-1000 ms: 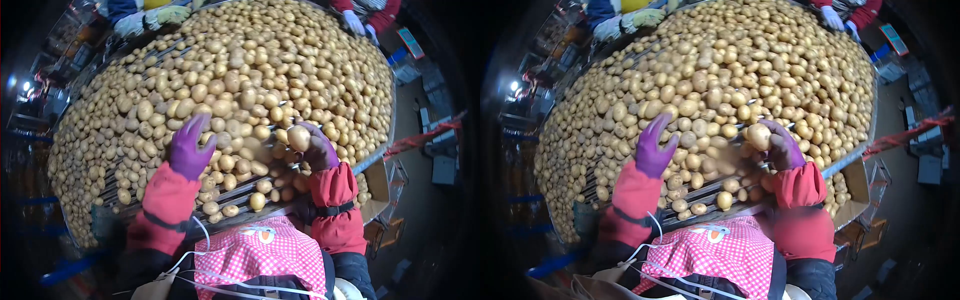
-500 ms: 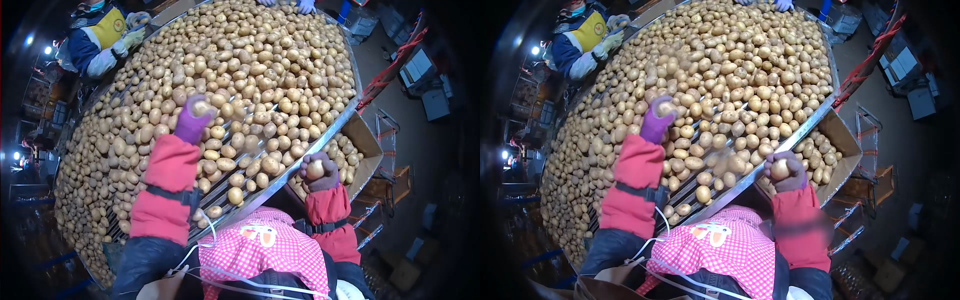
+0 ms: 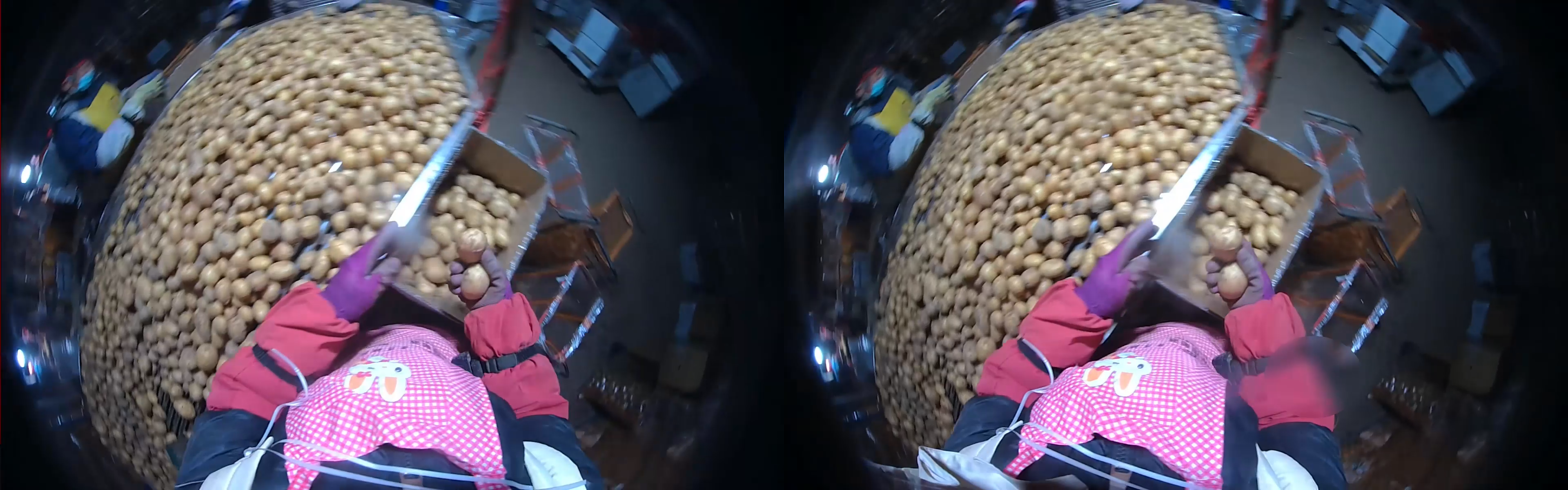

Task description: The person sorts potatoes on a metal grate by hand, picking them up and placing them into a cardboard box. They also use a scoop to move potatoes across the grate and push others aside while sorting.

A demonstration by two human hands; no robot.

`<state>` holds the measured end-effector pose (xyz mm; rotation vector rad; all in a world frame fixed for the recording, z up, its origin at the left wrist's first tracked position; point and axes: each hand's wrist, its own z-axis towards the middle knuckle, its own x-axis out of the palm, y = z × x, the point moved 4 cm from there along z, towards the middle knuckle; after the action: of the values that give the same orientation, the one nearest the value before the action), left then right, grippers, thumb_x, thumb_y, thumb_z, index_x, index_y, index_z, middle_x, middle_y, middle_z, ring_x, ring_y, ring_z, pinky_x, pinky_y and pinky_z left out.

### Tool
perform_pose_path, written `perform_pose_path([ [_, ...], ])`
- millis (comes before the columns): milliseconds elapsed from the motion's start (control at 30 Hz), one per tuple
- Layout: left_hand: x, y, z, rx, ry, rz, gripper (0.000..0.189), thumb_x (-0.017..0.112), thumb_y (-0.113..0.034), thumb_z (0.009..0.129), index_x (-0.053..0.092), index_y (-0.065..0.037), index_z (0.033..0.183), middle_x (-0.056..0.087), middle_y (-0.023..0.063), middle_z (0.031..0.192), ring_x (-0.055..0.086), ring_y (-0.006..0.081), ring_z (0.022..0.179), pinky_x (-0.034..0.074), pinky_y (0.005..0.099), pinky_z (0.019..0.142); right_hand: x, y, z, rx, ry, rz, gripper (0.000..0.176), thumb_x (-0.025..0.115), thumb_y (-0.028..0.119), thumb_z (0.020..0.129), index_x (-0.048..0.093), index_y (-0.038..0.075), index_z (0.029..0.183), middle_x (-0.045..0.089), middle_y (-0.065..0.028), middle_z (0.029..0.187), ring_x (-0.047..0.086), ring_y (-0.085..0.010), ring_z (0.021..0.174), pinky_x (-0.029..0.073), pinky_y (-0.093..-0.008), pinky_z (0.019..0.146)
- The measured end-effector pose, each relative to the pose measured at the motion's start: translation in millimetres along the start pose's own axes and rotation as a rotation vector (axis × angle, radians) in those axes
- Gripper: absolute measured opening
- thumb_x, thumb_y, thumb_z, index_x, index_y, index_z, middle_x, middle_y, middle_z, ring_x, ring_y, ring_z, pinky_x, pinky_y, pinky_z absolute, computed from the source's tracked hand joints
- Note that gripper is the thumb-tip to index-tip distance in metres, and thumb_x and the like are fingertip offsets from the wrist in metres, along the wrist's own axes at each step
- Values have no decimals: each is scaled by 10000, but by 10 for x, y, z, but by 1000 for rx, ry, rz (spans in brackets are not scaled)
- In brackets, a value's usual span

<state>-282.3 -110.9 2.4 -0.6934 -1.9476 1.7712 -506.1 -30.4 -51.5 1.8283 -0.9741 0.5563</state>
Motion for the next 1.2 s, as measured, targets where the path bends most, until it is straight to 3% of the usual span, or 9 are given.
perform_pose_path([
  [200,80,384,256,-46,29,17,563,474,-256,1035,297,-3,1505,470,169,1427,539,253,1234,424,367,1059,-1166,407,-433,4,-42,371,588,526,560,948,536,73,1277,654,-154,894,634,-271,684,525,-368,566],
  [467,860,16,577,-384,280,-377,804,770,-130,809,336,-10,1475,486,122,1383,579,215,1161,481,356,994,-213,413,-327,-208,59,-456,638,695,29,831,451,49,1420,591,-150,1247,641,-210,971,554,-339,810],
  [600,558,68,551,-20,75,-37,775,787,-87,784,384,9,1439,472,128,1386,491,215,1265,463,327,1012,-1690,1129,-837,-591,-559,-531,352,568,185,951,553,-27,1231,642,-132,1070,655,-175,889,571,-278,672],
  [700,533,-12,563,-40,14,-50,788,790,-84,779,375,16,1442,455,134,1403,453,226,1296,437,347,1046,-3988,1633,-1173,-723,-1235,-1480,343,579,227,966,606,-5,1217,638,-136,1143,642,-180,934,536,-288,786],
  [800,553,167,585,21,-30,-58,836,798,-121,761,351,18,1454,451,171,1398,448,268,1309,426,395,1053,-2216,1413,-906,-791,-762,-778,383,541,265,984,572,17,1273,635,-130,1160,635,-183,957,522,-281,791],
  [933,734,-205,478,92,230,472,915,788,-234,758,296,-40,1505,418,229,1427,435,335,1325,362,432,1092,-190,384,-220,-105,-285,82,439,492,322,1004,519,49,1347,635,-122,1171,636,-184,919,508,-265,740],
  [1033,573,-232,255,156,254,210,859,753,-271,801,314,-72,1513,412,233,1447,433,337,1331,313,426,1127,-106,-3,110,45,130,-218,400,520,296,983,535,90,1324,642,-113,1126,622,-173,819,473,-250,613],
  [1100,214,-300,37,134,89,288,808,734,-256,829,333,-54,1501,415,220,1452,423,320,1347,308,418,1134,-19,245,335,2,-14,-453,354,533,251,964,557,86,1276,639,-106,1068,598,-158,789,419,-239,539],
  [1200,-556,-71,-508,55,-261,137,634,664,-138,881,404,-21,1448,482,168,1432,451,269,1344,348,379,1121,-690,644,1096,-569,-72,-1221,311,609,93,884,606,14,1185,622,-125,1157,611,-246,1056,513,-359,921],
])
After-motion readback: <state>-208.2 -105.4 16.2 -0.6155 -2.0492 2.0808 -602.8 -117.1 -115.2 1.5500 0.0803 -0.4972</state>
